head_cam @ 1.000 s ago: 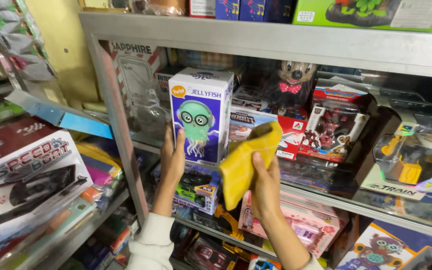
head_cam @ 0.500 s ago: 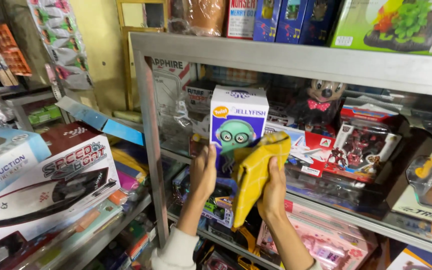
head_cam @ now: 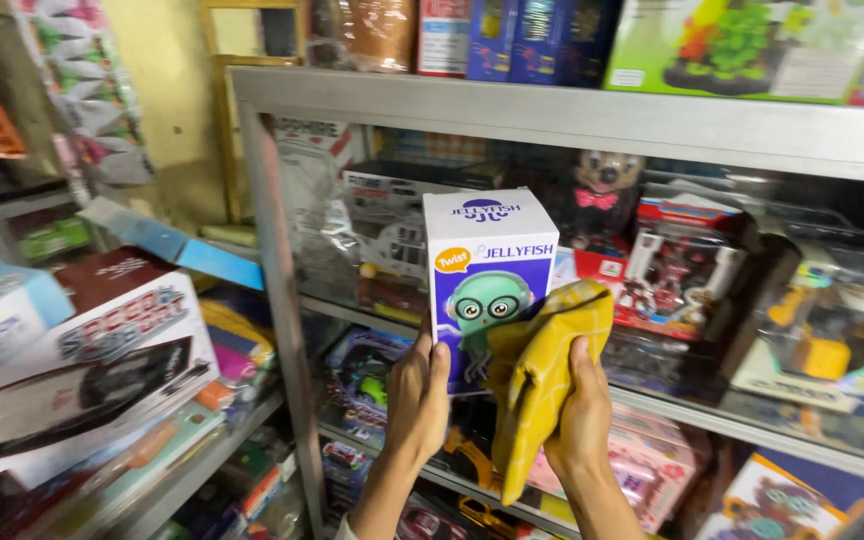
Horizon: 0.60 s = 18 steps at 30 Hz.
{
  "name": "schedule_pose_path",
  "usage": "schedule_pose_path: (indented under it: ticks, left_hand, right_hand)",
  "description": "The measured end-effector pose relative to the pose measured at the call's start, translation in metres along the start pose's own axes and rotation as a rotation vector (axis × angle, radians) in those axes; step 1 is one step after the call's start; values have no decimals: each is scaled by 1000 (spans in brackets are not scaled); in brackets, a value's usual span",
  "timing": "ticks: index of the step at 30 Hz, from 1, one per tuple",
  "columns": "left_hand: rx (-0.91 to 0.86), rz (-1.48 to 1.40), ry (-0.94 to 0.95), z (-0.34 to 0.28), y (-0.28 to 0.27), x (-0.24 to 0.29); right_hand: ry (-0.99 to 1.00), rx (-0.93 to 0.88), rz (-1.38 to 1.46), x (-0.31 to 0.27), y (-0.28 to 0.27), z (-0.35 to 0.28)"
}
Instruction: Dusting and wiping toy boxes and toys on a display shelf using a cleaning cloth.
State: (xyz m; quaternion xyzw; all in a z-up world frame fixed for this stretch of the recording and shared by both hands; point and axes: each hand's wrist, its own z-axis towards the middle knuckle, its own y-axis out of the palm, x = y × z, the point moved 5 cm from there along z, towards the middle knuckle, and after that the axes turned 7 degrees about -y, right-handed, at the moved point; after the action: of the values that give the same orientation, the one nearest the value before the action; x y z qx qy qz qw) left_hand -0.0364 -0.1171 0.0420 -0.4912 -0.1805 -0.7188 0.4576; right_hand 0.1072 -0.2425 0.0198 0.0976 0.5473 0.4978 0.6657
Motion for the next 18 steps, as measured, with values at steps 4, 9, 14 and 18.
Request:
schedule_pose_path:
  ticks: [4,9,14,18]
  left_hand:
    - [-54,-42,169,-33,39,20]
    - [-250,-43,22,-75,107,41]
    - [-482,-282,180,-129,193,85]
    - [-692,-399,281,-198,275,108]
  right_hand:
    - [-20,108,-24,-39,-52,-22]
    - [-122,210,-48,-104,-130,-61]
    - [-256,383,-89,-170,-242,-125]
    - [-419,551,-65,-241,-298,-191]
